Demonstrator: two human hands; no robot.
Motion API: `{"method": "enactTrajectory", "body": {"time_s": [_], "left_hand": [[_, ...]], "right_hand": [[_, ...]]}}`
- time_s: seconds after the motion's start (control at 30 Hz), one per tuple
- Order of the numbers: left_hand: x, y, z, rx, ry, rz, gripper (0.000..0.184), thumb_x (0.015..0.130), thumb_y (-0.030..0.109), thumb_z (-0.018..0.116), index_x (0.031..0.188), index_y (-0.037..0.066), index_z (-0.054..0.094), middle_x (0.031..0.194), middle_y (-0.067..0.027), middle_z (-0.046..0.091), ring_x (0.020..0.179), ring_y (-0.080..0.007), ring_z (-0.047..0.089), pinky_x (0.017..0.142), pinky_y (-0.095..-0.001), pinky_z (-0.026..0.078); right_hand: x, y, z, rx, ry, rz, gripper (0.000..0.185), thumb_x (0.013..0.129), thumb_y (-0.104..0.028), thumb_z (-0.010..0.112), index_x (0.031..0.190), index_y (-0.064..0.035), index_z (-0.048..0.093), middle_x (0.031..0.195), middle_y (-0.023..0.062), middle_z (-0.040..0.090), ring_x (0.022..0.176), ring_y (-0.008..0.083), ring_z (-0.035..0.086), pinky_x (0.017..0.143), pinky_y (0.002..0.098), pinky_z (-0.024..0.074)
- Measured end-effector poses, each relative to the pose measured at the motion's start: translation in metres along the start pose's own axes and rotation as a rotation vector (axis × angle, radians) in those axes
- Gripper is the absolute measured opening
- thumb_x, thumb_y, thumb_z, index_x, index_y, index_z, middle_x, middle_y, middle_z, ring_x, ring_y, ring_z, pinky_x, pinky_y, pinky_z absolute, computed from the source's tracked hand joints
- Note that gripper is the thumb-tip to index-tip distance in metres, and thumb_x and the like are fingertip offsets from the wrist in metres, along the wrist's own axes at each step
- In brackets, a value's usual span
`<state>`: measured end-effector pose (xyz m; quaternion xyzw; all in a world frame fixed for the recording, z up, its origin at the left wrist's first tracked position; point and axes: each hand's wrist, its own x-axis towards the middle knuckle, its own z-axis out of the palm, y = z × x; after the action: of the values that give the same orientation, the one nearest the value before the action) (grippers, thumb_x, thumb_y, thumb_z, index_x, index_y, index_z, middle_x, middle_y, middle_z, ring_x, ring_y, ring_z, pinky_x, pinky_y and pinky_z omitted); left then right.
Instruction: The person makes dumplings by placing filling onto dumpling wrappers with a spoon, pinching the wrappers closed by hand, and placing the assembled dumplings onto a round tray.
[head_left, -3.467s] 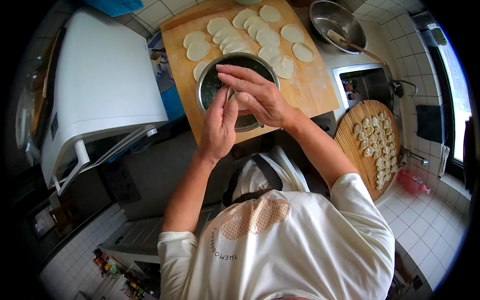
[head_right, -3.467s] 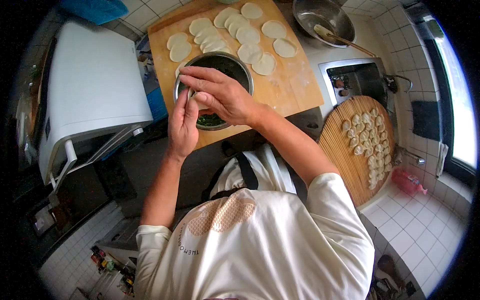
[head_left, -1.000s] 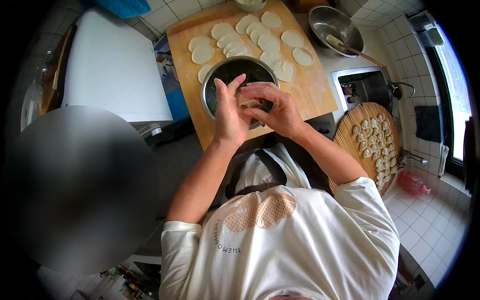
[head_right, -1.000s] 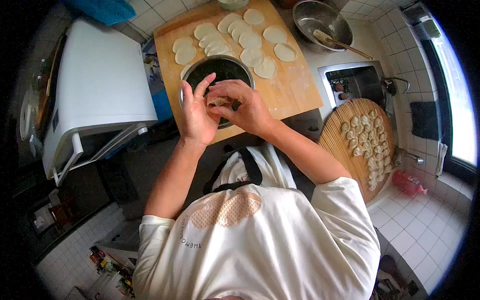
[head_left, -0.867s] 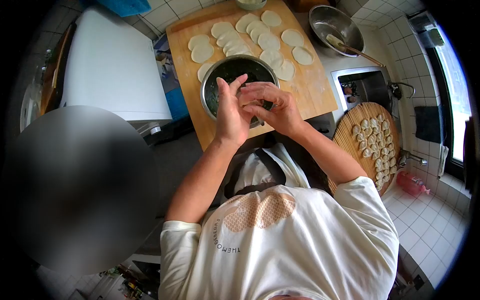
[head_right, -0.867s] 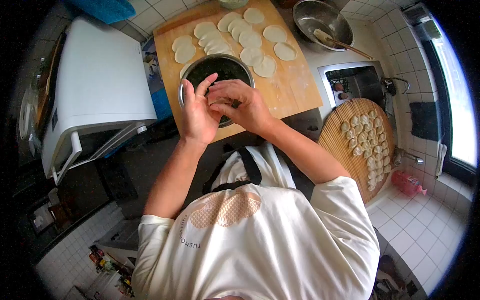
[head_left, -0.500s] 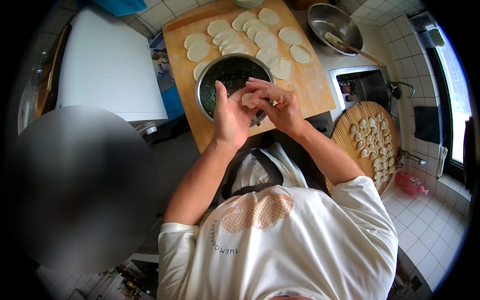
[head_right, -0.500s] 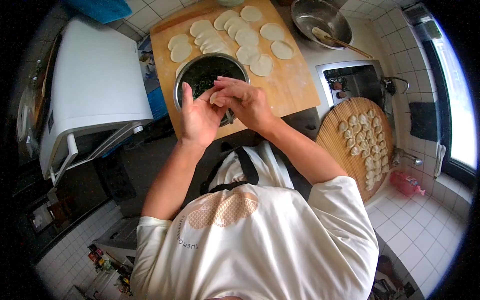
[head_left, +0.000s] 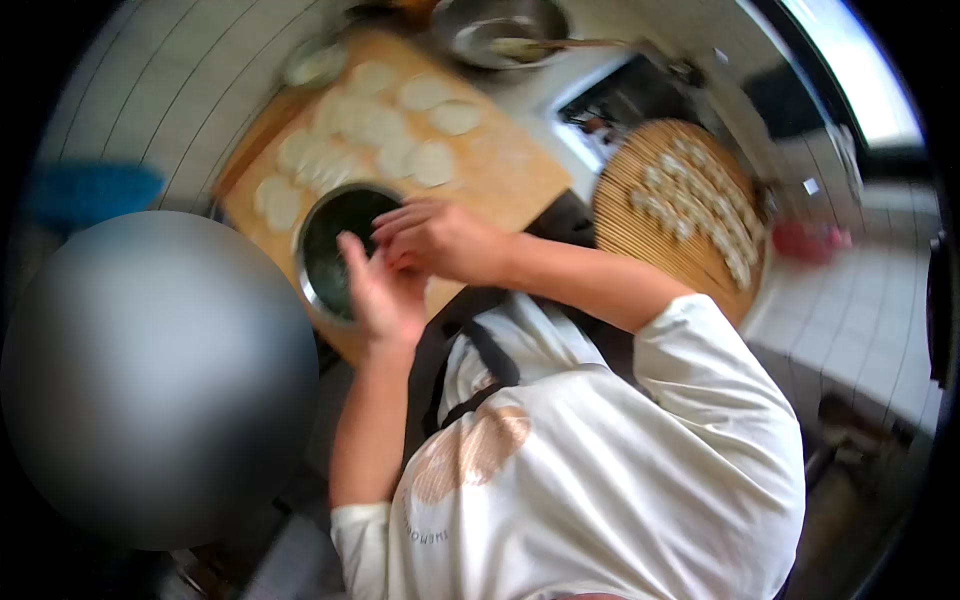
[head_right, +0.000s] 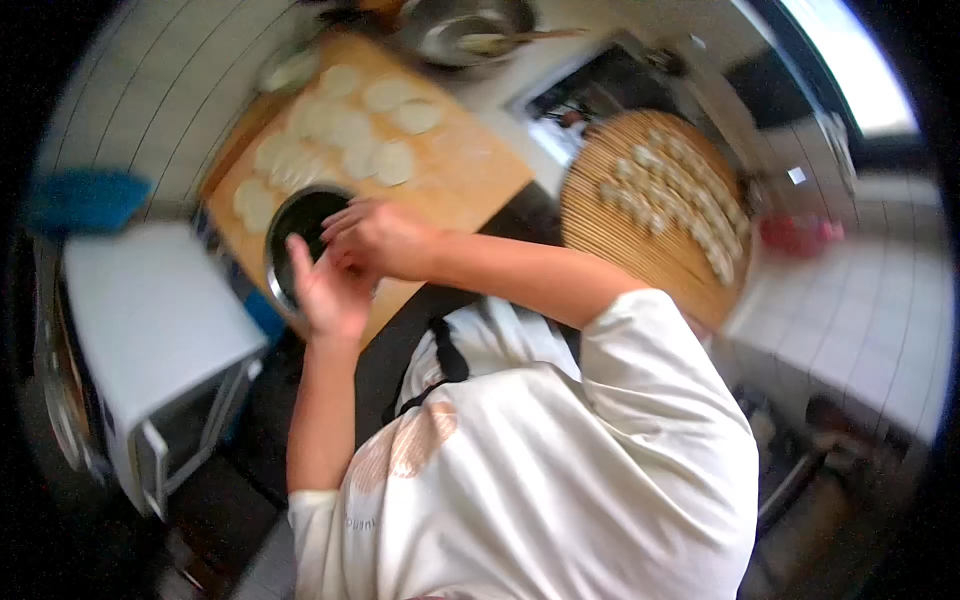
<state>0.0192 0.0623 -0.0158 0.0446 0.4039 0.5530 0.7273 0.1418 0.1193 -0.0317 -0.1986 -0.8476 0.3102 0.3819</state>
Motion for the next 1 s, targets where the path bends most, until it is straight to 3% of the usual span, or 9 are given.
{"method": "enactTrajectory", "body": {"time_s": [0.17,0.23,0.37,0.43,0.5,0.63,0.73,0.87,1.0], "left_hand": [[-0.007,-0.020,0.035,0.057,-0.033,-0.051,0.067,0.084,0.058,0.038,0.112,-0.002,0.046,0.107,-0.0094,0.051,0.100,-0.0188,0.048,0.089,-0.0298,0.037],[-0.004,-0.031,0.045,0.049,-0.058,-0.083,0.070,0.085,0.058,0.036,0.116,-0.005,0.042,0.112,-0.0116,0.048,0.104,-0.0201,0.046,0.093,-0.0305,0.035],[0.002,-0.054,0.061,0.078,-0.209,-0.222,0.076,0.085,0.058,0.034,0.118,-0.010,0.039,0.109,-0.0158,0.050,0.105,-0.0216,0.046,0.095,-0.0307,0.034],[-0.001,-0.069,0.076,0.149,-0.307,-0.321,0.077,0.086,0.058,0.031,0.123,-0.010,0.035,0.118,-0.0151,0.045,0.110,-0.0216,0.042,0.097,-0.0297,0.032],[-0.005,-0.082,0.090,0.173,-0.252,-0.358,0.073,0.086,0.056,0.033,0.122,-0.007,0.038,0.114,-0.0156,0.048,0.107,-0.0223,0.044,0.097,-0.0314,0.032],[-0.011,-0.083,0.093,0.435,-0.299,-0.376,0.060,0.089,0.051,0.032,0.121,0.002,0.043,0.113,-0.0145,0.050,0.109,-0.0216,0.043,0.097,-0.0336,0.031],[-0.015,-0.077,0.087,0.527,-0.329,-0.326,0.055,0.091,0.046,0.031,0.120,0.001,0.044,0.113,-0.0137,0.050,0.108,-0.0214,0.044,0.096,-0.0333,0.032],[-0.017,-0.072,0.076,0.547,-0.331,-0.331,0.045,0.092,0.038,0.034,0.117,0.002,0.046,0.111,-0.0115,0.051,0.105,-0.0199,0.047,0.094,-0.0321,0.034],[-0.017,-0.070,0.067,0.518,-0.313,-0.318,0.041,0.093,0.033,0.036,0.116,0.001,0.047,0.111,-0.0124,0.052,0.104,-0.0208,0.048,0.095,-0.0330,0.035]], "right_hand": [[-0.039,-0.014,-0.029,-0.126,0.134,0.074,0.015,0.067,-0.012,0.066,0.081,-0.0054,0.064,0.101,0.0132,0.061,0.104,0.0249,0.054,0.089,0.0417,0.0395],[-0.057,-0.018,-0.038,0.027,0.275,0.189,0.024,0.066,-0.012,0.068,0.089,-0.0068,0.065,0.105,0.0123,0.060,0.106,0.0248,0.053,0.090,0.0389,0.0404],[-0.101,-0.031,-0.051,0.123,0.528,0.327,0.019,0.065,-0.008,0.071,0.084,-0.0052,0.066,0.095,0.0115,0.064,0.096,0.0275,0.058,0.082,0.0332,0.0469],[-0.119,-0.036,-0.059,0.121,0.675,0.348,0.014,0.068,-0.007,0.070,0.081,-0.0016,0.066,0.088,0.0111,0.065,0.086,0.0234,0.062,0.079,0.0310,0.0488],[-0.149,-0.045,-0.077,0.509,0.886,0.758,0.014,0.074,-0.007,0.067,0.085,0.0002,0.067,0.087,0.0095,0.066,0.080,0.0166,0.062,0.075,0.0265,0.0493],[-0.253,-0.037,-0.130,0.330,1.229,0.863,0.015,0.078,-0.011,0.064,0.090,-0.0023,0.066,0.082,0.0078,0.065,0.070,0.0104,0.060,0.064,0.0234,0.0504],[-0.342,-0.016,-0.155,-0.035,1.445,1.201,0.017,0.078,-0.015,0.066,0.090,-0.0043,0.067,0.077,0.0052,0.065,0.063,0.0083,0.058,0.056,0.0209,0.0479],[-0.386,0.007,-0.159,-0.096,1.517,1.387,0.017,0.076,-0.018,0.068,0.088,-0.0056,0.068,0.076,0.0032,0.066,0.063,0.0081,0.058,0.055,0.0226,0.0473],[-0.390,0.023,-0.159,-0.365,1.425,1.550,0.021,0.074,-0.023,0.069,0.086,-0.0069,0.069,0.078,0.0048,0.067,0.067,0.0129,0.062,0.061,0.0277,0.0491]]}}
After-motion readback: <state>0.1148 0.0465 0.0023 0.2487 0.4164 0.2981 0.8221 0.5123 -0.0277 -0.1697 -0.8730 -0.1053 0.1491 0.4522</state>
